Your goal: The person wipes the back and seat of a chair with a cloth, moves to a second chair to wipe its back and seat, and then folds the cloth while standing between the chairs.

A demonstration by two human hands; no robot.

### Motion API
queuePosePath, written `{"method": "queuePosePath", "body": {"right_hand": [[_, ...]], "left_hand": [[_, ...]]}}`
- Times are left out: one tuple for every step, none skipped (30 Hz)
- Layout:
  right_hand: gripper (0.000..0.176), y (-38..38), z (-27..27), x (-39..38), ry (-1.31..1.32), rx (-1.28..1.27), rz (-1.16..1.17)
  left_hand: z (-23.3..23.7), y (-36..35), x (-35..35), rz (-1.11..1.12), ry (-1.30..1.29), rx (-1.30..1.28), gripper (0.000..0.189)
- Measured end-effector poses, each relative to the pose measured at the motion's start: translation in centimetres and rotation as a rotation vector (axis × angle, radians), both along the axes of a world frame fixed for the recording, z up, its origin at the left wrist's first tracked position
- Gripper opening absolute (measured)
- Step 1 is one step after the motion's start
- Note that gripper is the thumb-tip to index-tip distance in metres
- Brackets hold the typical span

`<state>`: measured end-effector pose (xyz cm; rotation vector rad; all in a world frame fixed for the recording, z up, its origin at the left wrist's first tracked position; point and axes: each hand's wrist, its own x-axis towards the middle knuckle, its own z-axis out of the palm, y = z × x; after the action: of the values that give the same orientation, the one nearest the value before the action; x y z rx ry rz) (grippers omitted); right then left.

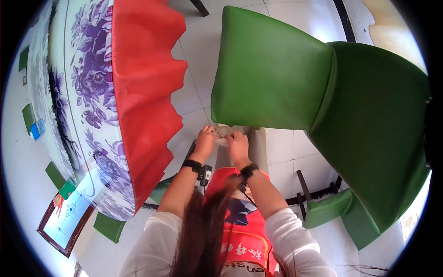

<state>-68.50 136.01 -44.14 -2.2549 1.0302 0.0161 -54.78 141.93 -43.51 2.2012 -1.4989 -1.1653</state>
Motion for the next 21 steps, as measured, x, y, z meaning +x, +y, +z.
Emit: {"method": "queuePosePath", "body": {"right_hand": [[0.020, -1.0, 1.6, 0.1, -0.025, -0.001, -0.083], [0.021, -2.2, 3.4, 0.2, -0.047, 0.001, -0.166], [0.025, -4.5, 4.8, 0.7, -0.098, -0.071, -0.195], [0.027, -6.9, 5.2, 1.1, -0.149, -0.200, -0.180], [0.030, -9.4, 5.3, 1.7, -0.196, -0.327, -0.160], [0.030, -12.2, 5.4, 2.8, -0.227, -0.494, -0.139], [0.031, -15.0, 5.8, 4.0, -0.218, -0.593, -0.132], [0.029, -17.7, 5.6, 5.2, -0.243, -0.612, -0.117], [0.026, -19.8, 4.8, 6.0, -0.269, -0.631, -0.103], [0.026, -21.0, 3.3, 6.4, -0.261, -0.626, -0.097], [0.023, -21.9, 2.1, 6.6, -0.282, -0.543, -0.077], [0.021, -21.9, 1.4, 6.4, -0.302, -0.460, -0.059], [0.021, -20.7, 0.6, 6.0, -0.295, -0.452, -0.061], [0.020, -18.9, -0.7, 5.3, -0.234, -0.383, -0.127], [0.019, -17.0, -1.7, 4.7, -0.174, -0.322, -0.197], [0.021, -14.4, -1.9, 3.9, -0.123, -0.242, -0.188], [0.021, -11.5, -2.1, 3.1, -0.083, -0.198, -0.169], [0.019, -8.3, -2.6, 2.0, -0.046, -0.142, -0.149], [0.015, -5.2, -3.3, 0.9, 0.027, -0.088, -0.112], [0.025, -1.9, -5.3, 0.2, 0.051, -0.089, -0.212], [0.025, 0.7, -4.9, -0.2, 0.185, 0.052, -0.224]], "left_hand": [[1.8, -1.6, 0.2, 0.010, -0.027, -0.096, 0.036], [3.3, -3.4, 0.3, 0.010, -0.027, -0.097, 0.036], [4.3, -5.6, 0.5, 0.090, -0.064, -0.268, 0.036], [5.0, -7.8, 0.8, 0.173, -0.098, -0.438, 0.037], [5.4, -10.2, 1.4, 0.174, -0.140, -0.539, 0.036], [5.3, -12.7, 2.1, 0.178, -0.181, -0.638, 0.036], [5.0, -15.2, 2.9, 0.156, -0.221, -0.669, 0.036], [4.0, -17.4, 3.6, 0.134, -0.262, -0.700, 0.036], [2.4, -19.2, 4.2, 0.142, -0.237, -0.697, 0.036], [1.0, -20.2, 4.5, 0.148, -0.214, -0.692, 0.035], [-0.1, -20.3, 4.5, 0.151, -0.206, -0.684, 0.035], [-1.0, -20.1, 4.3, 0.154, -0.142, -0.570, 0.033], [-1.7, -19.6, 4.1, 0.154, -0.080, -0.456, 0.030], [-2.0, -18.5, 3.7, 0.151, -0.076, -0.452, 0.030], [-2.1, -16.9, 3.3, 0.120, -0.096, -0.372, 0.030], [-2.0, -15.2, 2.9, 0.089, -0.118, -0.297, 0.030], [-1.5, -13.1, 2.3, 0.094, -0.085, -0.154, 0.030], [-1.0, -10.6, 1.7, 0.102, -0.057, -0.015, 0.030], [-1.7, -7.8, 1.1, 0.069, -0.050, -0.004, 0.028], [-1.6, -5.5, 0.6, 0.071, -0.037, -0.068, 0.023], [-1.5, -4.1, -0.3, 0.123, -0.086, 0.266, 0.015]]}}
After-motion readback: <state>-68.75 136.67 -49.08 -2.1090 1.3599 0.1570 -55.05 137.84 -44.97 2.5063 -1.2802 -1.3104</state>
